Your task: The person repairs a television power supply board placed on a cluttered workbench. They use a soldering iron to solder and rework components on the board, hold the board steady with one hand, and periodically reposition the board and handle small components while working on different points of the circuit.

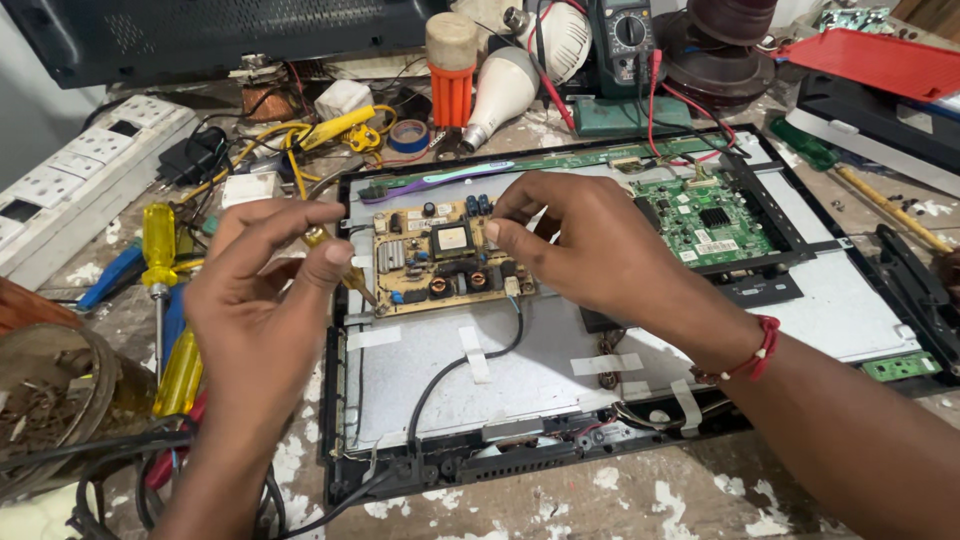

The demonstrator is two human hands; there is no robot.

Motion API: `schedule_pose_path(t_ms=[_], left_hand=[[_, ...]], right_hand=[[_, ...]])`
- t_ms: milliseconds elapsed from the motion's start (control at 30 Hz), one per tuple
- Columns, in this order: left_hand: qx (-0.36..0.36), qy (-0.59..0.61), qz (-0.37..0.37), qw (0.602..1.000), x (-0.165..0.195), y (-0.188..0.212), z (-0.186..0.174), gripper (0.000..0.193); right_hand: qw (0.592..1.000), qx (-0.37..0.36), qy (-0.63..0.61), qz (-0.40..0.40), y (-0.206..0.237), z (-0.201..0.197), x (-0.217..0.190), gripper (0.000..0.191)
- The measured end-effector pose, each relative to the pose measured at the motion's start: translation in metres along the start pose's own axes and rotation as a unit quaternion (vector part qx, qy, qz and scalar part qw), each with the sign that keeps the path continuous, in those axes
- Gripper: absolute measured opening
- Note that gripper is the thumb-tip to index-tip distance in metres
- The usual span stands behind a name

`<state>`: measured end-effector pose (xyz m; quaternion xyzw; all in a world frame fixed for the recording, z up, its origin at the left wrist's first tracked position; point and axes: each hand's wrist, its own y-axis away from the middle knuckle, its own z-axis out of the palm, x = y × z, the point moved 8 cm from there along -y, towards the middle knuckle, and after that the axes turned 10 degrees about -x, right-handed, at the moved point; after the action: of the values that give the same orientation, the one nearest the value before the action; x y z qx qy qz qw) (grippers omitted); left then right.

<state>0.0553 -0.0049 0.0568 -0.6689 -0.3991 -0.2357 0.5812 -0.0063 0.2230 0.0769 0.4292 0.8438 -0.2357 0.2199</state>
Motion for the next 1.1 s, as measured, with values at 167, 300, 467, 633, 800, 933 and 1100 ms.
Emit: schedule_pose_path(t_ms=[167, 300, 467, 633, 800, 933, 1100], left_hand=[[0.009, -0.03, -0.031, 0.999, -0.007, 0.001, -0.006, 0.027], [0.0, -0.02, -0.015, 1.0, -0.008, 0.001, -0.005, 0.026], [-0.007, 0.053, -0.003, 0.999, -0.011, 0.002, 0.001, 0.023], [0.012, 0.009, 0.011, 1.0, -0.006, 0.002, -0.003, 0.022], [0.015, -0.039, 0.012, 0.999, -0.006, 0.001, -0.009, 0.025], [0.001, 0.015, -0.011, 1.0, -0.011, 0.0, -0.008, 0.025], [-0.026, 0.064, 0.001, 0.998, -0.006, -0.002, -0.001, 0.022]], right_hand=[[1.0, -0.005, -0.003, 0.011, 0.0, 0.001, 0.001, 0.023], [1.0, -0.007, 0.004, 0.026, -0.001, 0.001, 0.001, 0.024], [0.999, -0.016, 0.007, 0.042, -0.002, 0.002, 0.002, 0.025], [0.998, -0.025, 0.011, 0.054, -0.002, 0.002, 0.002, 0.026], [0.999, -0.02, 0.011, 0.043, -0.001, 0.002, 0.001, 0.026], [0.999, -0.02, 0.005, 0.048, -0.002, 0.003, 0.003, 0.026], [0.999, -0.013, 0.012, 0.036, -0.002, 0.002, 0.002, 0.025]])
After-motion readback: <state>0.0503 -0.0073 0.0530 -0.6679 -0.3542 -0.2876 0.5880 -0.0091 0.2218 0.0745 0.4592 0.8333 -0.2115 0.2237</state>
